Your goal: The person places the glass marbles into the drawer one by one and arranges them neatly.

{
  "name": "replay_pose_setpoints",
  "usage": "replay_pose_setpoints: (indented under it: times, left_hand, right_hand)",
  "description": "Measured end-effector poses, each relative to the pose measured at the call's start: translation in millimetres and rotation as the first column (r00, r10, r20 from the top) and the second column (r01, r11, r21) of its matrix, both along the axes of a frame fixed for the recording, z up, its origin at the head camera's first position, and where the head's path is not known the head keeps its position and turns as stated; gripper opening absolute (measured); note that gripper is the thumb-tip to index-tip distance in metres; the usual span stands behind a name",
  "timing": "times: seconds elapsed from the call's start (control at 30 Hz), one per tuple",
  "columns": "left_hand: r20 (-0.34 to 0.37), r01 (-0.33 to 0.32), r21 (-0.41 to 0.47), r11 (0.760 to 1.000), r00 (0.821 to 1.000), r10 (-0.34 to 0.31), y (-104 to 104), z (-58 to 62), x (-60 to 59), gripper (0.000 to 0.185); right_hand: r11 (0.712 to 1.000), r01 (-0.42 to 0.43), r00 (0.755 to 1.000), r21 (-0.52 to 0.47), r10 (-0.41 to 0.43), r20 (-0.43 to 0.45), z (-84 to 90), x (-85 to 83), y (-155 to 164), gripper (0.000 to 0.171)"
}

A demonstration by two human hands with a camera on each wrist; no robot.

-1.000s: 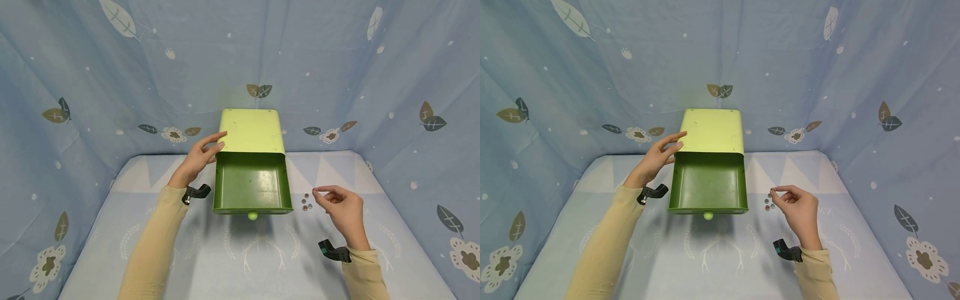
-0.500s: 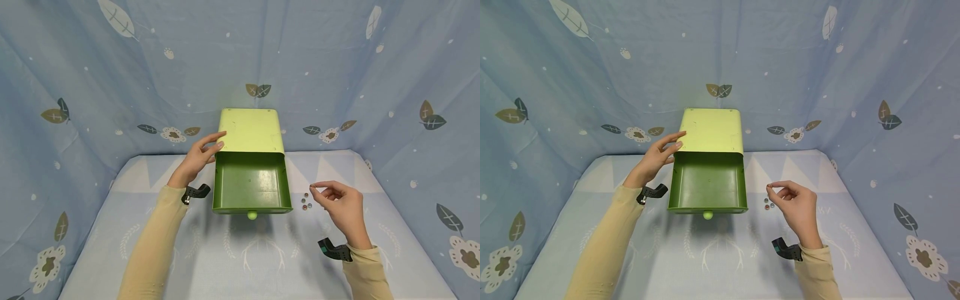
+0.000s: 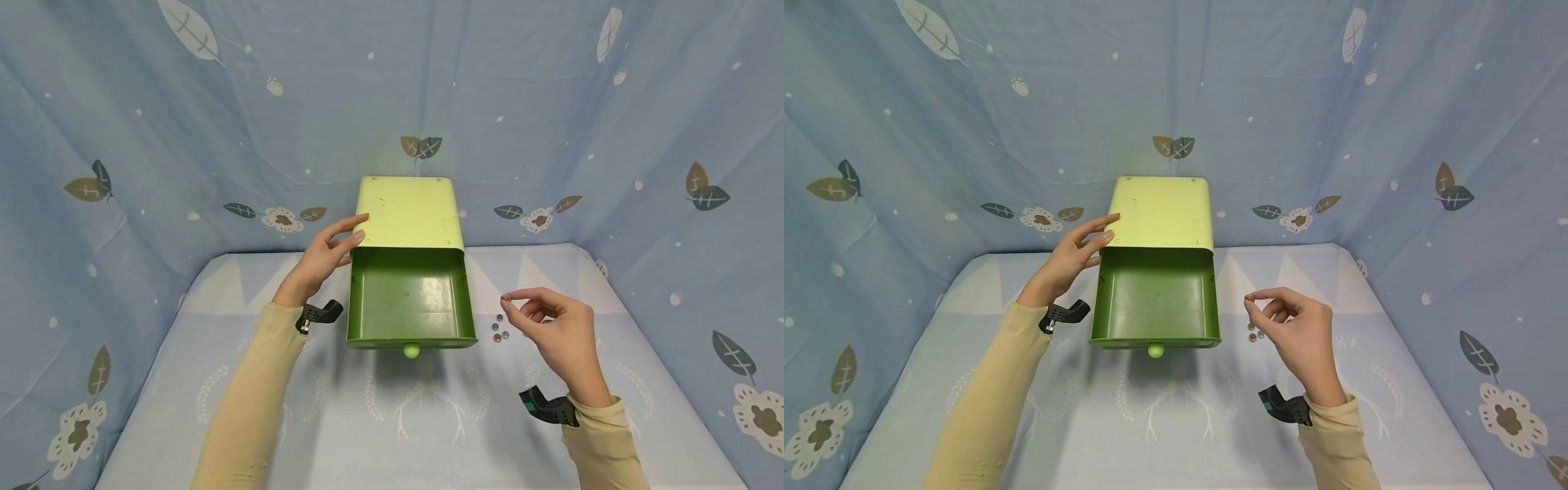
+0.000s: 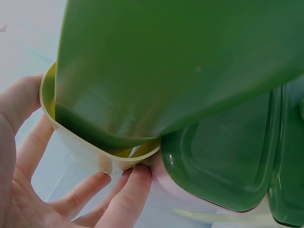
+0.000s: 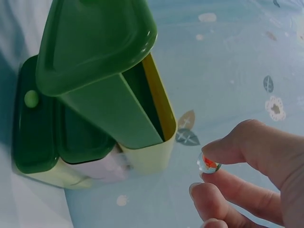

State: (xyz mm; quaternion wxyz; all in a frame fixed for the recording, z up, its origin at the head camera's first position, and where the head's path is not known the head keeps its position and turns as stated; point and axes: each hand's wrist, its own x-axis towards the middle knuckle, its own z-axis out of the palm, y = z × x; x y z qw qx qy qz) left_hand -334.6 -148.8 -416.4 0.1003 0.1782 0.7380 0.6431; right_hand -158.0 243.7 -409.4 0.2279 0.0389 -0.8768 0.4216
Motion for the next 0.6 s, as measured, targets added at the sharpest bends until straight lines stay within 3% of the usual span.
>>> replay_pose_setpoints:
  times: [0.6]
  left_hand:
    - [-0.003,0.001,-0.001,1.0,1.0,-0.001,1,1.9,2.4,0.052]
  right_hand:
    - [0.997,-0.076,0.997,-0.034,0.075,-0.018,16.4,-0.8,-11,0.014]
